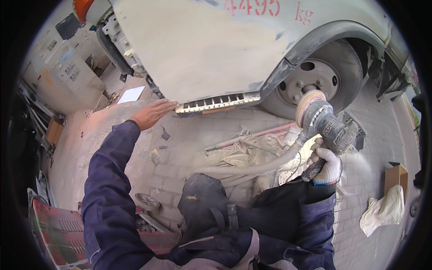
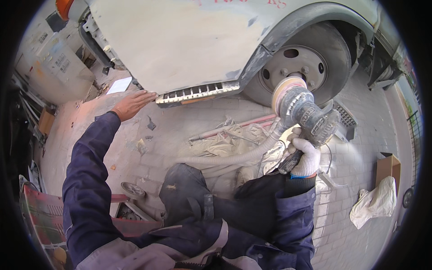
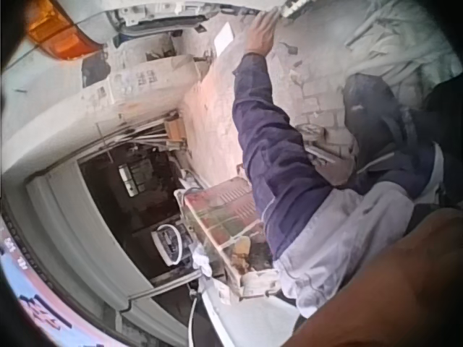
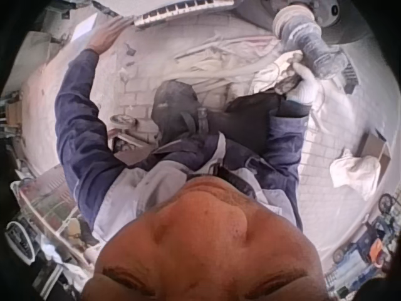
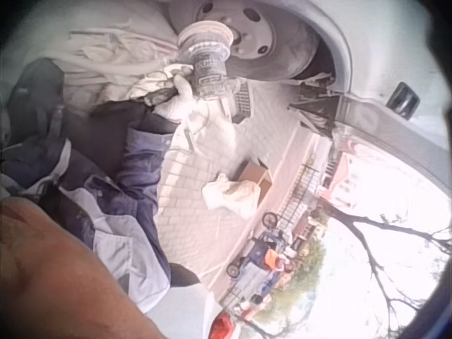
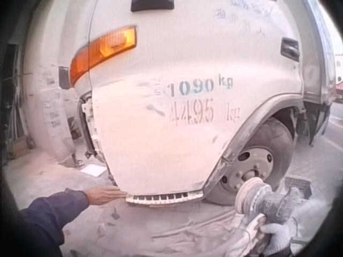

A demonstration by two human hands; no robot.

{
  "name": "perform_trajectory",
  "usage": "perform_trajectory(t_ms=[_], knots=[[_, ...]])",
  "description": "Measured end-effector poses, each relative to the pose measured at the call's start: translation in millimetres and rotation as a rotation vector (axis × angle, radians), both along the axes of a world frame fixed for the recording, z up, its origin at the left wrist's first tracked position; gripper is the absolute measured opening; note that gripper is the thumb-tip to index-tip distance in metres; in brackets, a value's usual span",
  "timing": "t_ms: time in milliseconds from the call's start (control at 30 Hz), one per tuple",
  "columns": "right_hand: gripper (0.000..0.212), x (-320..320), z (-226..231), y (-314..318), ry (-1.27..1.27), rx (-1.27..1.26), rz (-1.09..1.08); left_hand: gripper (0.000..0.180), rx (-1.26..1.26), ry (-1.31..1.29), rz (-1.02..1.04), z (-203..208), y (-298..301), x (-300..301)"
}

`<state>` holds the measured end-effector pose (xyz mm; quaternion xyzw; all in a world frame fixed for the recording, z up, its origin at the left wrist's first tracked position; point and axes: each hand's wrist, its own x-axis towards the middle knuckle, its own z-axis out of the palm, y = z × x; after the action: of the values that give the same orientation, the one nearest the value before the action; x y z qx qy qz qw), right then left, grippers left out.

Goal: The person sands a white vehicle panel using a power sander, then switches to hand sanding with sandpaper. The person works on the lower side of the panel near the wheel arch, then stands and continues hand sanding a separate piece.

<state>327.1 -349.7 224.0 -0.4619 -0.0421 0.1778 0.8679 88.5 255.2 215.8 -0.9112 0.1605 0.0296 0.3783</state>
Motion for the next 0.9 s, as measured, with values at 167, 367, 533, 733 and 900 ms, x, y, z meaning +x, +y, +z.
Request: perform_trajectory(t_ms=[167, 367, 533, 733, 900], knots=[[0.035, 14.6, -12.5, -7.1, 0.016, -0.041, 0.046, 0.058, 0.005, -0.090, 0.368, 19.7, 4.7, -77.1], [0.035, 22.8, -17.8, -8.7, 0.001, -0.071, 0.095, 0.068, -0.346, -0.793, 0.378, 55.2, -46.0, -44.2], [0.033, 21.8, -13.7, -8.2, 0.004, -0.089, 0.156, 0.080, -0.949, -1.118, 0.394, -4.1, -105.6, 26.2], [0.032, 23.3, -13.6, -4.1, -0.010, -0.165, 0.179, 0.082, -1.495, -1.054, 0.534, -104.4, -160.4, 41.8], [0.031, 25.6, -15.9, -1.4, -0.005, -0.187, 0.179, 0.076, -1.344, -0.876, 0.551, -109.1, -152.1, 11.4]])
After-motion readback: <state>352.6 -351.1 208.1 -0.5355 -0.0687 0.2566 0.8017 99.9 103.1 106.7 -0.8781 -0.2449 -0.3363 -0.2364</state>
